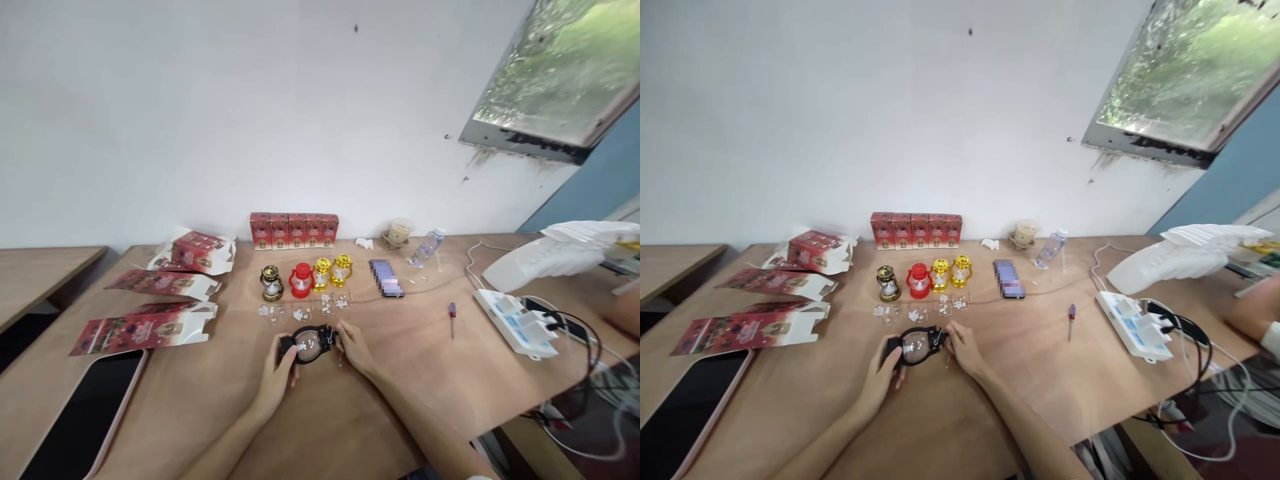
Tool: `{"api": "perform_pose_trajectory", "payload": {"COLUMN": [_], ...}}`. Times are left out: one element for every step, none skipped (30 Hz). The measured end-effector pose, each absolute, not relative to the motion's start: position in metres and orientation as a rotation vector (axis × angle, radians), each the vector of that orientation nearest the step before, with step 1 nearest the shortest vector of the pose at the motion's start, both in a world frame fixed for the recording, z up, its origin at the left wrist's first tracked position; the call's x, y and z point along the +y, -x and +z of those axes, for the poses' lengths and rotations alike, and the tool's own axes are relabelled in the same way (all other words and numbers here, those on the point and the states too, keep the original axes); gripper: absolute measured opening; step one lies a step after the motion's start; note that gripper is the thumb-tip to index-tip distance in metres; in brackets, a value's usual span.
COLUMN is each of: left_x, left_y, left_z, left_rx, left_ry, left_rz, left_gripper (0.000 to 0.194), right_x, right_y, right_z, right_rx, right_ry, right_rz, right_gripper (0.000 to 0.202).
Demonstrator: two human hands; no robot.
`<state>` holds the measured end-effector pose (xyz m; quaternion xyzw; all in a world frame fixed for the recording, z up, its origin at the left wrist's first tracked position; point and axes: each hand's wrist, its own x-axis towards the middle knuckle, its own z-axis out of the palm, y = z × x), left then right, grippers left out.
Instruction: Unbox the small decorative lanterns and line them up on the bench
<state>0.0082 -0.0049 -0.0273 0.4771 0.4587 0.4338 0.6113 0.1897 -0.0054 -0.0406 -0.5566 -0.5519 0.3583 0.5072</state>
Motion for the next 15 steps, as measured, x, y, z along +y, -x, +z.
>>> {"api": "perform_pose_trajectory", "payload": {"left_x": [-0.004, -0.003, -0.003, -0.003, -0.003, -0.003, -0.004, -0.004, -0.005, -0.006, -0.007, -0.008, -0.009, -0.009, -0.01], "left_y": [-0.008, -0.009, -0.008, -0.008, -0.007, -0.006, -0.005, -0.003, -0.001, 0.0, 0.001, 0.002, 0.002, 0.001, 0.0], "left_z": [-0.028, -0.029, -0.03, -0.031, -0.032, -0.033, -0.034, -0.034, -0.034, -0.033, -0.031, -0.03, -0.029, -0.028, -0.028], "left_rx": [1.056, 1.051, 1.051, 1.059, 1.078, 1.107, 1.142, 1.178, 1.205, 1.218, 1.216, 1.205, 1.19, 1.175, 1.165], "left_ry": [-1.101, -1.093, -1.075, -1.05, -1.025, -1.01, -1.014, -1.042, -1.092, -1.159, -1.233, -1.303, -1.363, -1.414, -1.459], "left_rz": [1.007, 1.018, 1.038, 1.06, 1.086, 1.114, 1.147, 1.184, 1.224, 1.263, 1.297, 1.32, 1.336, 1.343, 1.346], "left_gripper": [0.044, 0.044, 0.044, 0.045, 0.045, 0.045, 0.044, 0.043, 0.042, 0.041, 0.04, 0.04, 0.04, 0.039, 0.039], "right_x": [-0.005, -0.005, -0.004, -0.003, -0.001, 0.001, 0.003, 0.007, 0.011, 0.016, 0.022, 0.027, 0.032, 0.036, 0.039], "right_y": [-0.19, -0.192, -0.195, -0.201, -0.208, -0.218, -0.23, -0.243, -0.257, -0.27, -0.282, -0.293, -0.301, -0.306, -0.309], "right_z": [-0.042, -0.045, -0.047, -0.049, -0.051, -0.052, -0.053, -0.052, -0.051, -0.049, -0.047, -0.045, -0.044, -0.044, -0.044], "right_rx": [-1.328, -1.316, -1.293, -1.262, -1.225, -1.187, -1.153, -1.137, -1.14, -1.164, -1.204, -1.259, -1.322, -1.389, -1.456], "right_ry": [1.346, 1.356, 1.389, 1.438, 1.494, 1.546, 1.587, 1.61, 1.617, 1.618, 1.618, 1.618, 1.619, 1.62, 1.621], "right_rz": [0.856, 0.831, 0.753, 0.629, 0.477, 0.317, 0.167, 0.067, 0.013, -0.025, -0.061, -0.089, -0.11, -0.127, -0.14], "right_gripper": [0.054, 0.053, 0.053, 0.053, 0.053, 0.053, 0.054, 0.054, 0.052, 0.05, 0.048, 0.044, 0.041, 0.037, 0.033]}}
